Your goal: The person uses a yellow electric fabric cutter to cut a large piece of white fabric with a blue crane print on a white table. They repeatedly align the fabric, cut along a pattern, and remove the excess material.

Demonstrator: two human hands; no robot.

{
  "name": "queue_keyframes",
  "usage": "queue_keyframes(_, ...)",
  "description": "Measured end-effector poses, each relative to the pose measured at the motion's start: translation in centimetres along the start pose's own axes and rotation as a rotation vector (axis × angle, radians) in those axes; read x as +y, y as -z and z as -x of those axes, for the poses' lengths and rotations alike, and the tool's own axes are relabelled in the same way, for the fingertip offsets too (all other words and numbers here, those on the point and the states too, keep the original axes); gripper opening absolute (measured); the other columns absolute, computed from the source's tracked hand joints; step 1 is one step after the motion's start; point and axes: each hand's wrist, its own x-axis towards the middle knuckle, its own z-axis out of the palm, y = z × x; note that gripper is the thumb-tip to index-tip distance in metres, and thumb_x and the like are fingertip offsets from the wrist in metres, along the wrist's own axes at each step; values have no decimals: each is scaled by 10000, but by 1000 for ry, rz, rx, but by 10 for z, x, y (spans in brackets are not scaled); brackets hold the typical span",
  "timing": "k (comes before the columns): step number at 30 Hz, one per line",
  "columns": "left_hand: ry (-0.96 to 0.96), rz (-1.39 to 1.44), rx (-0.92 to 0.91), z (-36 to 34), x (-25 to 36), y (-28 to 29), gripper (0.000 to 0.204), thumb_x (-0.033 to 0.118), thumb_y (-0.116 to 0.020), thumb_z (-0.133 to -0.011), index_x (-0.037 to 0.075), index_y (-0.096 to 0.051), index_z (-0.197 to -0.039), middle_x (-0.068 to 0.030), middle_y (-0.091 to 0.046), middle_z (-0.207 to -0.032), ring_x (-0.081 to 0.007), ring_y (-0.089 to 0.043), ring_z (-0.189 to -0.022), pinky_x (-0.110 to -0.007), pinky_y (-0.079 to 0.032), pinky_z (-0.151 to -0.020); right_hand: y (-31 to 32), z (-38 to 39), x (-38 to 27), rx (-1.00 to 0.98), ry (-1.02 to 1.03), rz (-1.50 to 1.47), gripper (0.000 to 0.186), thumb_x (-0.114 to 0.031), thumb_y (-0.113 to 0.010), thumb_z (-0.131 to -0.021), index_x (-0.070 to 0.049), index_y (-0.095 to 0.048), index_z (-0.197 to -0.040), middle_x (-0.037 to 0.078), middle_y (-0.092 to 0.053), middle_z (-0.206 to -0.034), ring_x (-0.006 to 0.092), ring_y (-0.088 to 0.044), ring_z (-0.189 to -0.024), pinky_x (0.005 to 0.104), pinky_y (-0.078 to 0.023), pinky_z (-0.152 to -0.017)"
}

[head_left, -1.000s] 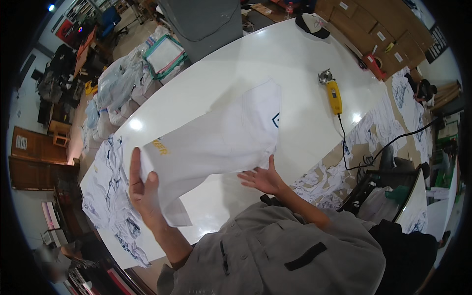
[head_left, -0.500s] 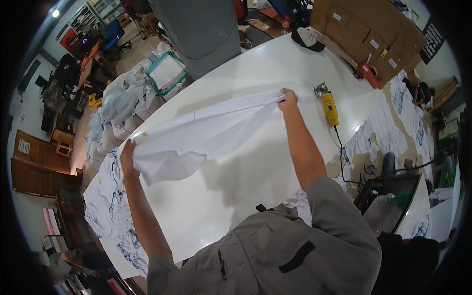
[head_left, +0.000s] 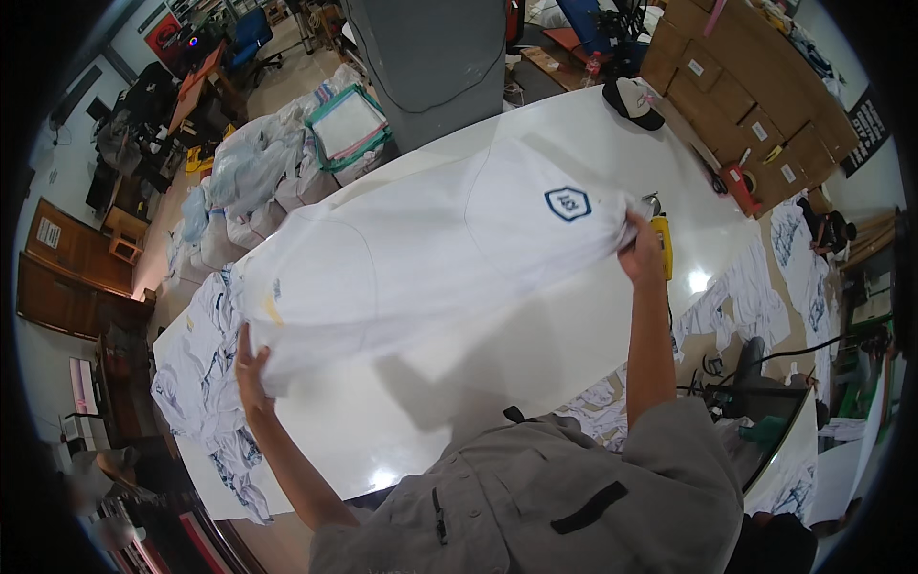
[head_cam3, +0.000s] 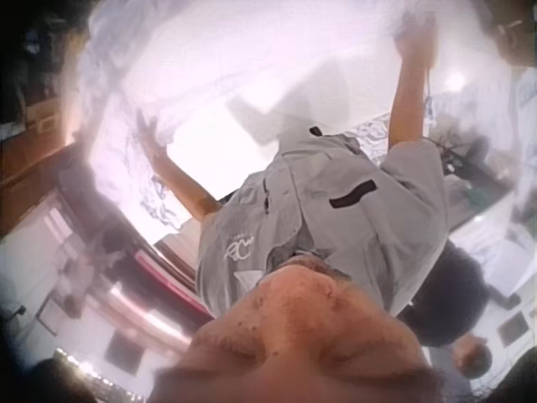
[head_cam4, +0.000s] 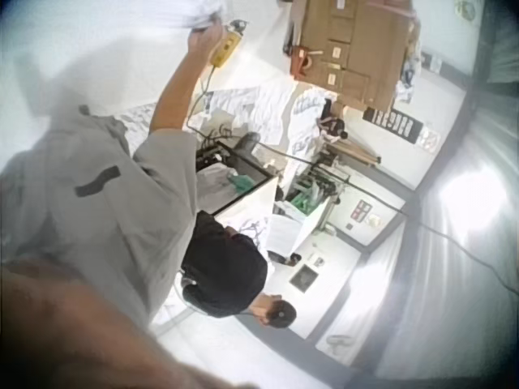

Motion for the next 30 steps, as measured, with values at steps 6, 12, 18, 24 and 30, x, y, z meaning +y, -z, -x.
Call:
queue_keyframes(6,293,-422,-57,-19,-105,-12,890,-3,-768,-803,-37,-389,-1608,-208,-551,-1531,-272,-624,-1286,-360,-517,-1060,107,-33,100,262,-150,93,420,-82,-559,-1012,44,-514,-1410,181,-611,-1343,314,-628,-1232,440,-512,-1106)
queue_keyframes(12,301,-490,4,-9,-209,58,887,-72,-784,-742,-25,-461,-1566,-182,-578,-1495,-297,-602,-1310,-371,-481,-1110,128,-12,117,486,-98,841,491,-67,-577,-917,-55,-593,-1407,155,-690,-1124,281,-684,-1066,421,-551,-909)
queue_keyframes(18,271,-1319,232,69,-201,65,648,44,-795,-825,-20,-594,-1437,-235,-602,-1438,-401,-580,-1329,-479,-467,-1136,179,23,91,563,303,1459,439,-35,-590,-896,-38,-658,-1329,202,-698,-1138,338,-680,-1068,446,-529,-956)
queue_keyframes(24,-159,-1208,117,20,-202,0,550,250,-726,-979,-20,-586,-1437,-276,-543,-1498,-434,-496,-1411,-499,-385,-1197,89,-21,136,-94,593,1632,500,-187,-698,-931,-26,-608,-1396,206,-641,-1345,403,-586,-1284,479,-461,-1103)
queue_keyframes(30,163,-1492,-98,-95,-213,-99,782,613,-385,-1082,149,-232,-1693,-90,-157,-1779,-362,-149,-1630,-738,-114,-1233,6,-98,193,-379,472,2113,640,-494,-519,-1057,-148,-445,-1590,186,-326,-1693,398,-296,-1564,714,-278,-1187)
